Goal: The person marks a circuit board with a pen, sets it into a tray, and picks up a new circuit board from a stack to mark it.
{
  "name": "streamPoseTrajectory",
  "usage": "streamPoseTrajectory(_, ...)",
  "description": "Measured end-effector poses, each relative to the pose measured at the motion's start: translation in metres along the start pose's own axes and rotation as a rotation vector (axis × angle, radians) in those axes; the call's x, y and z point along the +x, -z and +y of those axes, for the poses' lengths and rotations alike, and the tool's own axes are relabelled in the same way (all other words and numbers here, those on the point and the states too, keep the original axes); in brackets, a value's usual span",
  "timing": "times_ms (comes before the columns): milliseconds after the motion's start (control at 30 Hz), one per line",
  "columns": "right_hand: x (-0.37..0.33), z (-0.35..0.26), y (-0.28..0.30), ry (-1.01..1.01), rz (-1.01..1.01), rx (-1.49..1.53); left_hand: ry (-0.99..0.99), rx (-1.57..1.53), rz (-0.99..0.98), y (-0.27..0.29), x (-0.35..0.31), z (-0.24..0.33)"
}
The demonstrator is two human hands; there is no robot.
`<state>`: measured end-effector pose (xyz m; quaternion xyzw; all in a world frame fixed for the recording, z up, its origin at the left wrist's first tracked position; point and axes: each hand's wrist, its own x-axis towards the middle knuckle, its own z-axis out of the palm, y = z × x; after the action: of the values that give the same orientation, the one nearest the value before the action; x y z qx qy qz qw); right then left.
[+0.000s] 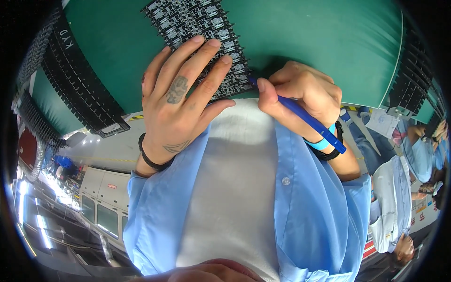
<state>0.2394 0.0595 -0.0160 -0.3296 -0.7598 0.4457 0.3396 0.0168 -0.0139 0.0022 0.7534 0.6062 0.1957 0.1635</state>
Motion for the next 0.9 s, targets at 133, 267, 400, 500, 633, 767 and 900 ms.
streamPoseTrajectory(133, 0.001, 0.0, -0.001, 0.015, -0.01, -0.016, -0.001, -0.004, -0.005, 0.001, 0.0, -0.001)
streamPoseTrajectory(267, 0.001, 0.001, -0.001, 0.014, -0.008, -0.014, -0.001, -0.006, -0.008, 0.0, -0.001, -0.001)
streamPoseTrajectory(400, 0.001, 0.002, -0.001, 0.023, -0.012, -0.015, 0.0, -0.007, -0.008, 0.001, 0.0, 0.0)
streamPoseTrajectory(500, 0.001, 0.002, -0.003, 0.033, -0.016, -0.017, 0.001, -0.005, -0.008, 0.001, -0.001, 0.0)
streamPoseTrajectory(633, 0.002, 0.002, -0.002, 0.049, -0.023, -0.043, -0.002, -0.01, -0.006, 0.0, -0.001, 0.0)
streamPoseTrajectory(767, -0.002, 0.002, 0.003, 0.037, -0.011, 0.031, 0.001, -0.006, -0.001, 0.0, -0.001, -0.001)
streamPoseTrajectory(900, -0.006, -0.001, 0.008, 0.024, -0.038, 0.02, -0.005, 0.001, 0.001, 0.0, -0.001, -0.001)
